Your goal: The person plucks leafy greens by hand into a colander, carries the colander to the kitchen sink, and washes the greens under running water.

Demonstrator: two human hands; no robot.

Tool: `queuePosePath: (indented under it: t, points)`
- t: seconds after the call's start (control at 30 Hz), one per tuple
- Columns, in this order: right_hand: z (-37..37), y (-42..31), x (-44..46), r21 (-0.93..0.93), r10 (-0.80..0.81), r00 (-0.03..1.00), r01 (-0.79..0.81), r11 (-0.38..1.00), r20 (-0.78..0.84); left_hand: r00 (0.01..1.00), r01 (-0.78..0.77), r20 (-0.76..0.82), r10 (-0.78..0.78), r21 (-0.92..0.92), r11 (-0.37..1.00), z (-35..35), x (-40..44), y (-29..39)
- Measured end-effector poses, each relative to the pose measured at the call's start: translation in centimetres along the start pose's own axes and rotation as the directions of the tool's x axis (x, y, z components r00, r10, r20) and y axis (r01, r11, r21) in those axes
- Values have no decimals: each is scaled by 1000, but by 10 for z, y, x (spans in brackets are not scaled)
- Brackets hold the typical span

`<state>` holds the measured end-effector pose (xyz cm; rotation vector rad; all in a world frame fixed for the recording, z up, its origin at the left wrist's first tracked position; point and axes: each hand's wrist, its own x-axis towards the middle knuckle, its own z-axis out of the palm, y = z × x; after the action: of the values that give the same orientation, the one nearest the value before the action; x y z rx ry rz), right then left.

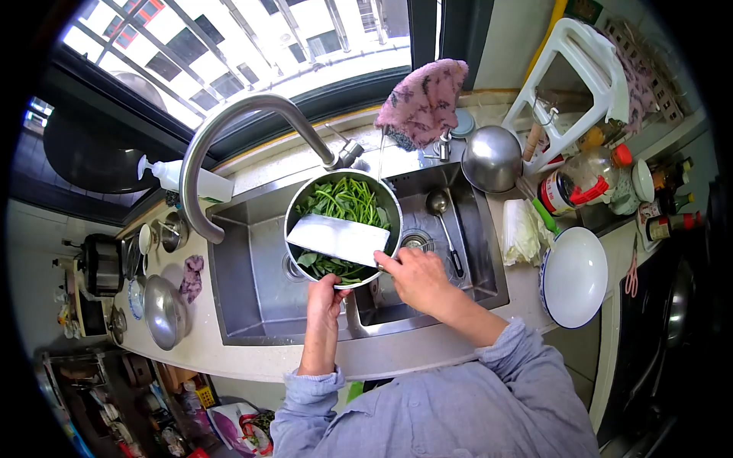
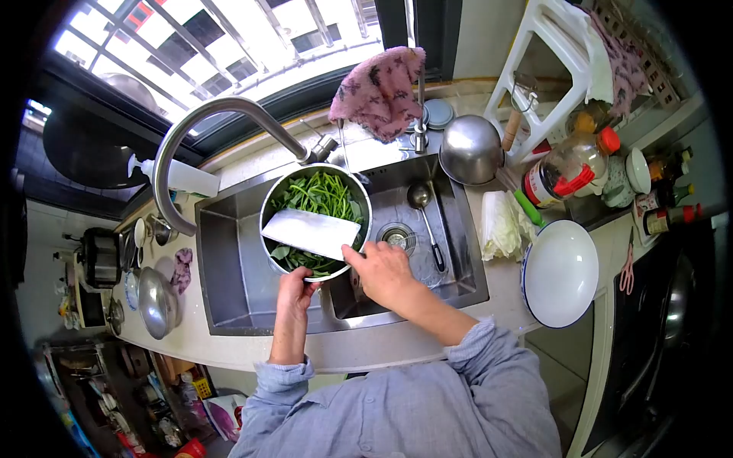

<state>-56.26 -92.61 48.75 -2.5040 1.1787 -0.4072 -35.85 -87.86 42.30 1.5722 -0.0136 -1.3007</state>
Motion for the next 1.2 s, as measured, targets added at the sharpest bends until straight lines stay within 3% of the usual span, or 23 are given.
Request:
queuePosePath:
  t: [0.1, 0.13, 0.3, 0.5, 0.53, 0.67, 0.73, 0.87, 0.97, 1.1, 1.17, 1.2]
  points:
    - [-8, 12, -13, 152, 76, 997, -74, 986, -5, 996, 42, 74, -41, -9, 999, 9, -13, -7]
    - [-17, 13, -20, 214, 114, 991, -126, 969, 66, 995, 52, 91, -51, -11, 999, 15, -18, -9]
    - [-36, 21, -49, 343, 250, 968, -245, 907, 32, 988, 136, 79, -132, -57, 989, 50, -17, -33]
    - [-29, 41, -68, 512, 531, 844, -491, 704, 79, 953, 284, 99, -285, 28, 958, 72, 17, -91]
    - [-20, 47, -71, 517, 528, 849, -459, 723, 16, 944, 316, 100, -315, 4, 949, 72, 25, -102]
    - [-3, 65, -76, 554, 638, 765, -569, 607, 87, 923, 376, 85, -375, 7, 927, 67, 60, -141]
    - [14, 74, -79, 673, 677, 716, -586, 452, 169, 912, 408, 72, -403, -66, 911, 68, 73, -148]
    - [31, 79, -74, 794, 700, 636, -586, 163, 325, 879, 475, 84, -470, -40, 879, 65, 96, -160]
    - [26, 71, -59, 824, 704, 563, -564, -55, 433, 906, 421, 67, -417, -62, 905, 67, 98, -169]
    - [33, 66, -49, 806, 705, 569, -591, -7, 423, 916, 399, 101, -389, -123, 909, 72, 81, -154]
    - [38, 66, -47, 802, 676, 609, -596, 44, 415, 919, 379, 101, -382, 44, 924, 69, 62, -141]
    - [42, 69, -46, 792, 693, 622, -598, 119, 365, 936, 341, 93, -340, -1, 940, 66, 60, -147]
